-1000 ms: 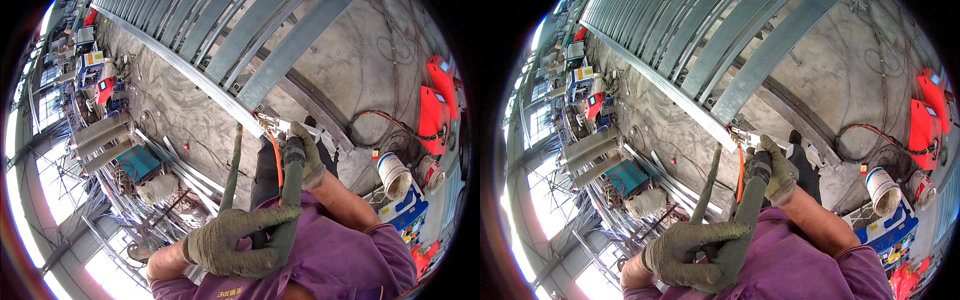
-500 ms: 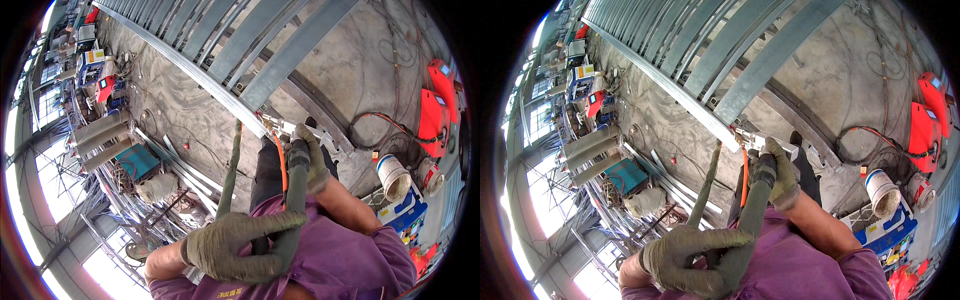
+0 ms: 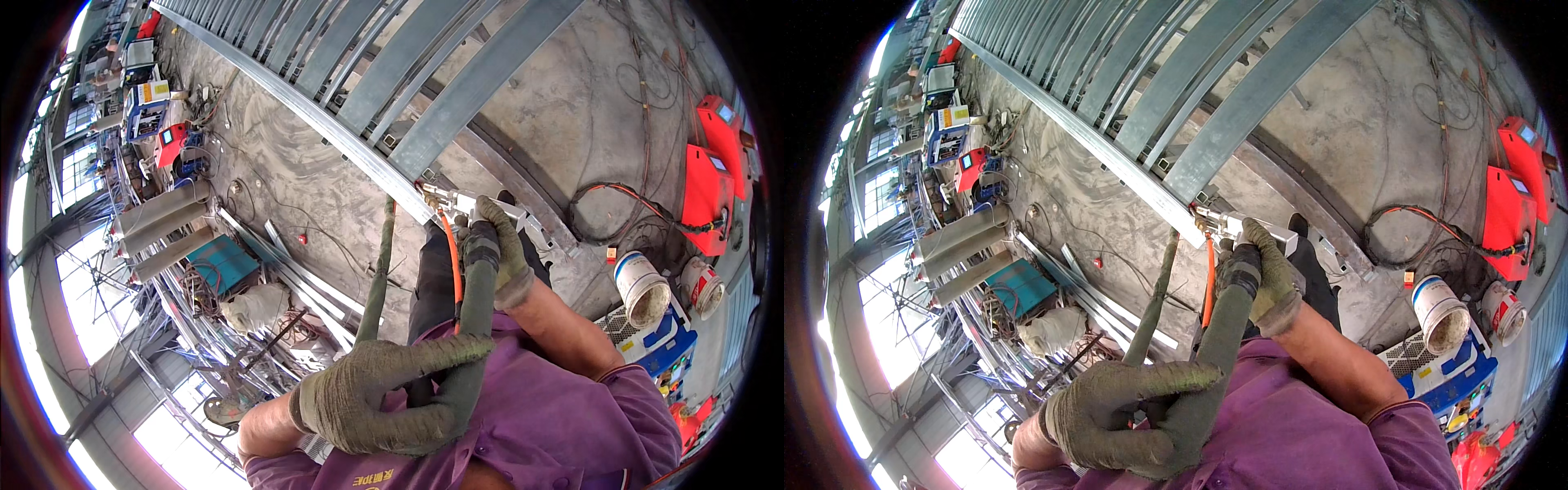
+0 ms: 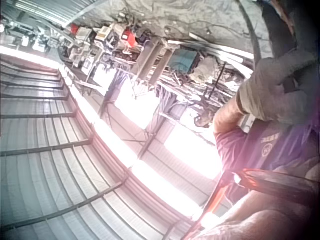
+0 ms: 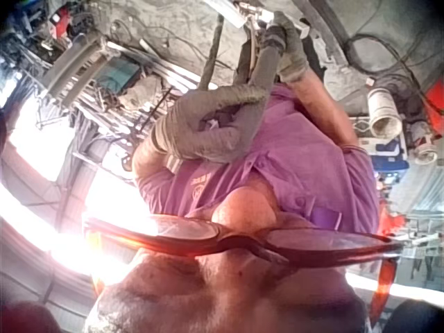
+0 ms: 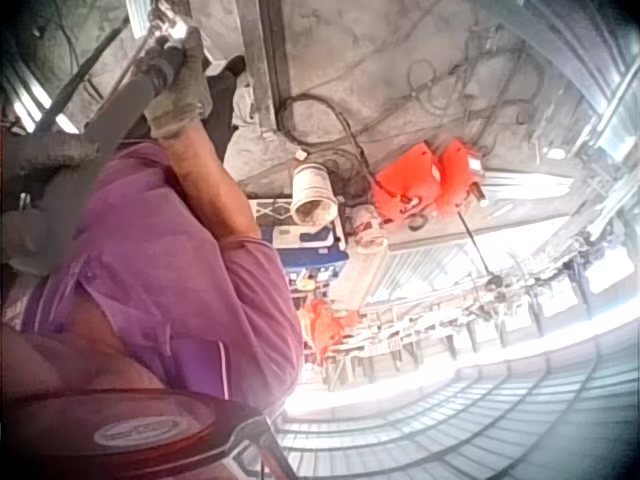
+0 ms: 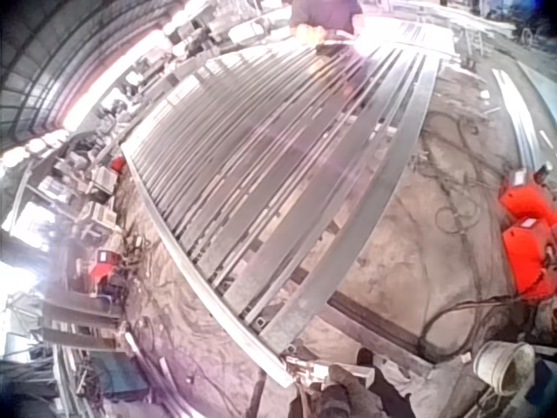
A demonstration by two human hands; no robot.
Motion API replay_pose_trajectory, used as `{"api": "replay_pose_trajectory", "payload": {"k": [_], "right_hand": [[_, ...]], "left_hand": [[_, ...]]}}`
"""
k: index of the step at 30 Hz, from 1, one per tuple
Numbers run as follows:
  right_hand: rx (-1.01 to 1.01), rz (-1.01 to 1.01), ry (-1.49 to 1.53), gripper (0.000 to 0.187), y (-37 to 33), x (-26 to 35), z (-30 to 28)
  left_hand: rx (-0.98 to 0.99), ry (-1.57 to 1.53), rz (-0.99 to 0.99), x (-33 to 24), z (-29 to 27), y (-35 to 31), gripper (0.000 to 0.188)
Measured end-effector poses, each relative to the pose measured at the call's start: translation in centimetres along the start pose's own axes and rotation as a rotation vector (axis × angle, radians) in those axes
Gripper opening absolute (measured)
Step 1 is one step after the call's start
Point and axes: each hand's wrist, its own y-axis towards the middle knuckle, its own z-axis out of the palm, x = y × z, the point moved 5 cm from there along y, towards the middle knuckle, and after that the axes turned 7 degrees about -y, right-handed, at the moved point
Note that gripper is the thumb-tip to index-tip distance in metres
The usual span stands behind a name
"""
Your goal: The person welds metal bars to a metal frame using a handheld welding tool. They repeatedly position the tool at joints, create welds with bright sparks, and move along the frame to join multiple sections.
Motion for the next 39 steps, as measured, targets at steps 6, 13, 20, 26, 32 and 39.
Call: {"api": "replay_pose_trajectory", "payload": {"k": [6, 13, 20, 26, 32, 39], "right_hand": [[0.017, -0.051, -0.013, 0.040, -0.2, 0.1, 0.4], [0.023, -0.030, -0.003, 0.042, -0.3, 0.3, 0.5], [-0.026, -0.021, -0.035, 0.046, -0.9, 0.0, 1.6], [-0.050, 0.000, 0.002, 0.049, -0.9, -0.1, 1.4], [-0.035, 0.013, -0.023, 0.046, -0.8, 0.0, 0.9], [-0.032, 0.067, 0.033, 0.041, -1.3, 0.3, 0.6]], "left_hand": [[0.010, -0.046, 0.046, 0.4, -0.1, -0.1, 0.082], [-0.019, -0.051, -0.022, 0.2, 0.2, -0.1, 0.081], [-0.075, -0.081, -0.067, -0.5, 0.5, 0.0, 0.080], [-0.063, 0.161, 0.198, -1.0, 0.6, 0.6, 0.089], [-0.016, 0.115, 0.143, -0.3, 0.6, 1.0, 0.089], [-0.035, 0.150, 0.134, 0.7, 0.6, 1.0, 0.089]]}}
